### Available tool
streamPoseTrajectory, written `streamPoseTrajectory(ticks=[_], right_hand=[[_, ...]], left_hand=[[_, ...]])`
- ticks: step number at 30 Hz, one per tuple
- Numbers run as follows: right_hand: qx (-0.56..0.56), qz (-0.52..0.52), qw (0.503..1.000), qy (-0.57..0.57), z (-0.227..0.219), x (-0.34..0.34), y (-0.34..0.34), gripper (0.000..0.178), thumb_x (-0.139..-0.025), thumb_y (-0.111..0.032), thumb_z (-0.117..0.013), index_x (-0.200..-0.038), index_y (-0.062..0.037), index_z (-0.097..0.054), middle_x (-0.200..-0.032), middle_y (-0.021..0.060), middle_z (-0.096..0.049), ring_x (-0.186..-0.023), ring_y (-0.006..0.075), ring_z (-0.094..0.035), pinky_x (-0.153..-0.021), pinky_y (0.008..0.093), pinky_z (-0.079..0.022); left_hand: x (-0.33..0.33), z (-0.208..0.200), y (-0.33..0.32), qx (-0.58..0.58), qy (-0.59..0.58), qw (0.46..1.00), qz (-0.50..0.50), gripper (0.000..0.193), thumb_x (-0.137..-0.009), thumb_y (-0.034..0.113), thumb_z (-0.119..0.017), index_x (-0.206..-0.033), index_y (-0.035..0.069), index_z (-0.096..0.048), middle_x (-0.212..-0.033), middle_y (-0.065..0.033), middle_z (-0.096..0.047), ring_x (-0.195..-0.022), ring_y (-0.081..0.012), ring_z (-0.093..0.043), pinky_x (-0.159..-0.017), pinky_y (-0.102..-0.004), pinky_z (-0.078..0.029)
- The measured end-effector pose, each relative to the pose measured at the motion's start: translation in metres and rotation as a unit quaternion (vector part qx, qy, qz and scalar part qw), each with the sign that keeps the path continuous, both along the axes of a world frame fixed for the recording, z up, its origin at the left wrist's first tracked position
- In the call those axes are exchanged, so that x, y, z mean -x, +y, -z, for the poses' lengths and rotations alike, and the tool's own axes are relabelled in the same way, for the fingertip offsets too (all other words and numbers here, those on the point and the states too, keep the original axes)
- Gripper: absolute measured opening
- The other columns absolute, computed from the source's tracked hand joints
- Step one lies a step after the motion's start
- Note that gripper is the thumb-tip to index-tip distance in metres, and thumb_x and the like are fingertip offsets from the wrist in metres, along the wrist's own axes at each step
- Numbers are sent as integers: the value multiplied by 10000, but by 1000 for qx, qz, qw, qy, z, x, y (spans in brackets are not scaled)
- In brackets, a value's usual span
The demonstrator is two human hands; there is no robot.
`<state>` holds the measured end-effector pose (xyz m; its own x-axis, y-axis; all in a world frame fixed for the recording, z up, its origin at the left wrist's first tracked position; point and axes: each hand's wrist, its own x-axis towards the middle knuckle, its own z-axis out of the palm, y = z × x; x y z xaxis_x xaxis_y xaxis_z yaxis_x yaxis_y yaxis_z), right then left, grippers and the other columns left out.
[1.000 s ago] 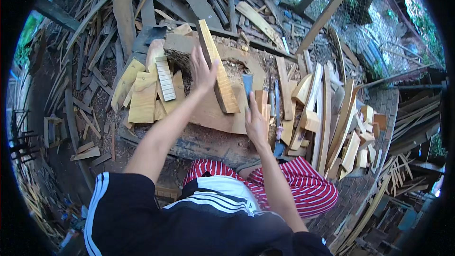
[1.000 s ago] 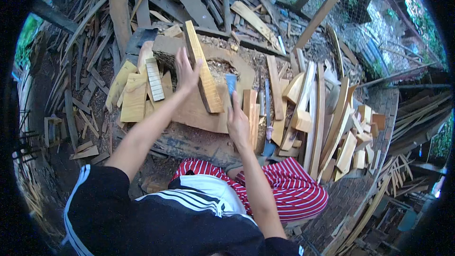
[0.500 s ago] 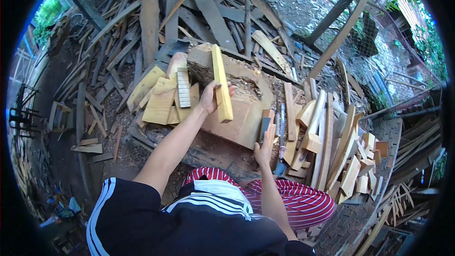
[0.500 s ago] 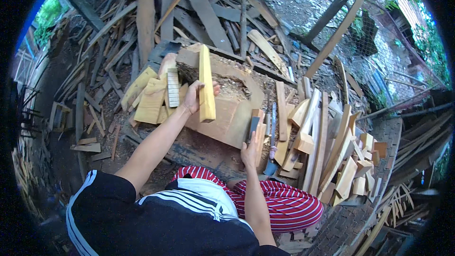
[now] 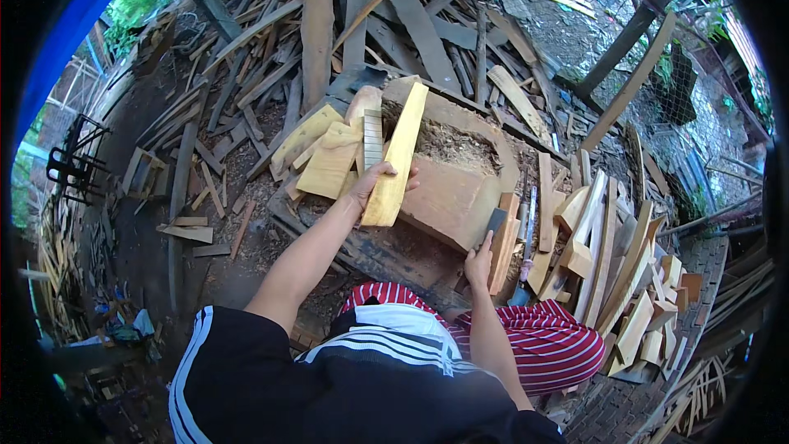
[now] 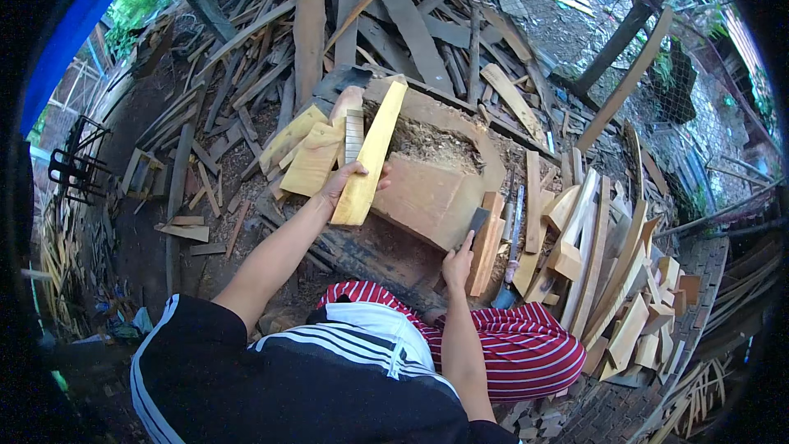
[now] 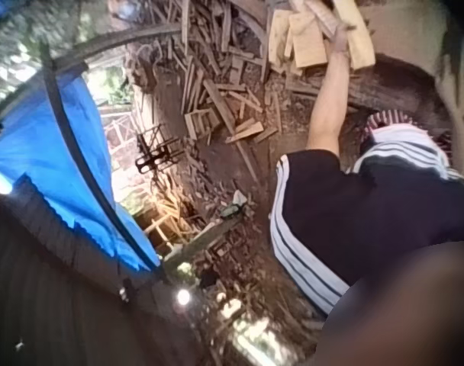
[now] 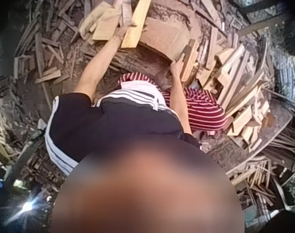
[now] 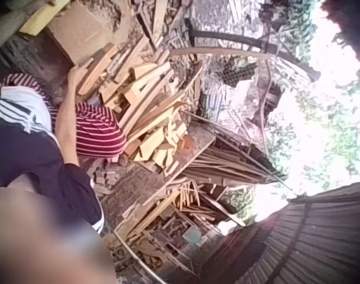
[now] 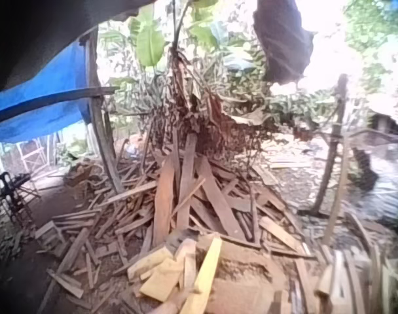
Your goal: The person carves and shapes pieces of wood on a workbench using a chisel and mallet.
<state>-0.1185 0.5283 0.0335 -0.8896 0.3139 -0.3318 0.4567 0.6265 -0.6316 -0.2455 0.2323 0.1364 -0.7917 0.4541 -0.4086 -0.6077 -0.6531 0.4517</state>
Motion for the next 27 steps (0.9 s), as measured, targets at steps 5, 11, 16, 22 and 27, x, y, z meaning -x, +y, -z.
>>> streamPoseTrajectory(ticks=[5,11,16,22,27], right_hand=[[-33,15,999,0,-6,-8,-5,804,-882,-108,-529,-1523,-171,-48,-1140,299,-497,-1005,457,-547,-889,517,-444],[-13,113,988,105,-14,2,-4,692,-887,-125,-547,-1491,-85,-213,-1201,308,-532,-1066,431,-557,-919,479,-436],[-26,85,972,219,-60,18,-11,629,-894,-133,-560,-1442,16,-290,-1277,303,-516,-1144,423,-540,-955,427,-422],[30,98,971,215,-65,27,-6,587,-921,-192,-530,-1452,-63,-316,-1227,307,-547,-1104,427,-567,-920,429,-449],[110,48,986,114,-109,17,-12,548,-944,-231,-498,-1458,-157,-325,-1154,289,-586,-1012,449,-591,-862,477,-469]], left_hand=[[-18,-11,-10,136,37,989,47,465,-857,145,-644,-1246,-11,-442,-1051,-151,-624,-908,-263,-671,-790,-374,-584],[-10,-8,61,267,158,951,-12,506,-897,172,-646,-1303,-9,-403,-1137,-97,-584,-982,-153,-592,-848,-313,-504],[6,35,114,408,139,897,-98,593,-966,267,-509,-1406,-36,-252,-1236,-204,-531,-1111,-265,-545,-971,-362,-420],[17,9,113,607,245,726,212,817,-952,281,-459,-1484,39,113,-1438,-311,-289,-702,-294,-663,-364,-304,-507],[45,10,93,587,220,682,378,751,-958,219,-437,-1492,34,57,-1272,-313,-479,-623,-276,-666,-473,-329,-547]])
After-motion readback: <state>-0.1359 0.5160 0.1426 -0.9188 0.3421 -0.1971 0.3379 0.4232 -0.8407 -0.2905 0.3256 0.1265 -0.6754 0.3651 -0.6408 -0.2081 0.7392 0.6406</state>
